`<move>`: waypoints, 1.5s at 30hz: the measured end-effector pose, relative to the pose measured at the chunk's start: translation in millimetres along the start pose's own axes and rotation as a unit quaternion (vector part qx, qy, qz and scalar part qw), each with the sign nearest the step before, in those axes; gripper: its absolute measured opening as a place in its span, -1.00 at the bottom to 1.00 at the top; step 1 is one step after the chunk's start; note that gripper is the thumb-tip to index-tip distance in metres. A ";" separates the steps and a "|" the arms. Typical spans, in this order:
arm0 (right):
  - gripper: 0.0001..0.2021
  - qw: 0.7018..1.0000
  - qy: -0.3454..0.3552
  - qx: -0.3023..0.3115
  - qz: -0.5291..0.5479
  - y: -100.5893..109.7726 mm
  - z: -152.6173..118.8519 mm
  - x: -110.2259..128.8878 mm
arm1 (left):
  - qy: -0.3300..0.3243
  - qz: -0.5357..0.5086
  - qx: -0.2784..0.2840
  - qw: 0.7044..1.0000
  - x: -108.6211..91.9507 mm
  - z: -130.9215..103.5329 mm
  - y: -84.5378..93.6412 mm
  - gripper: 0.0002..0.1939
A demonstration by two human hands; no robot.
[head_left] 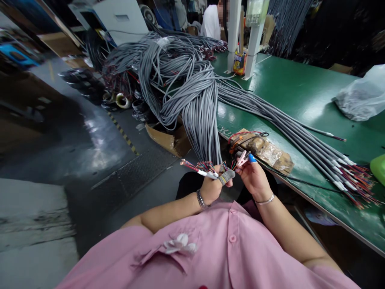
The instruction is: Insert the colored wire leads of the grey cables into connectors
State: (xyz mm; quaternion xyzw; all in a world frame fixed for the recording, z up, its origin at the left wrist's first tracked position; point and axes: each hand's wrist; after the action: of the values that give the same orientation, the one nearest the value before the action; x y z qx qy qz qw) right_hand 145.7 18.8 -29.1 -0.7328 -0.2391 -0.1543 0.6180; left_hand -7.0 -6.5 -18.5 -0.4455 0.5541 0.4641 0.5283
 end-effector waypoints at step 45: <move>-0.56 0.986 0.117 -0.031 -0.116 4.5 2.3 -11.7 | 0.013 0.019 -0.043 0.999 -2.2 4.6 -5.5 -0.71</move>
State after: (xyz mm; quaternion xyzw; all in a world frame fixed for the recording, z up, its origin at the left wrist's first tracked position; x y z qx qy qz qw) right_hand 138.2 18.6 -39.4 -0.6957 -0.2440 -0.3166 0.5969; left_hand -0.6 -2.9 -16.6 -0.4633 0.5487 0.4914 0.4927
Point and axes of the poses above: each hand's wrist, its own z-axis towards the middle knuckle, its own y-axis out of the back of the hand, x = y × z, and after that the axes turned 14 degrees about z, right-handed
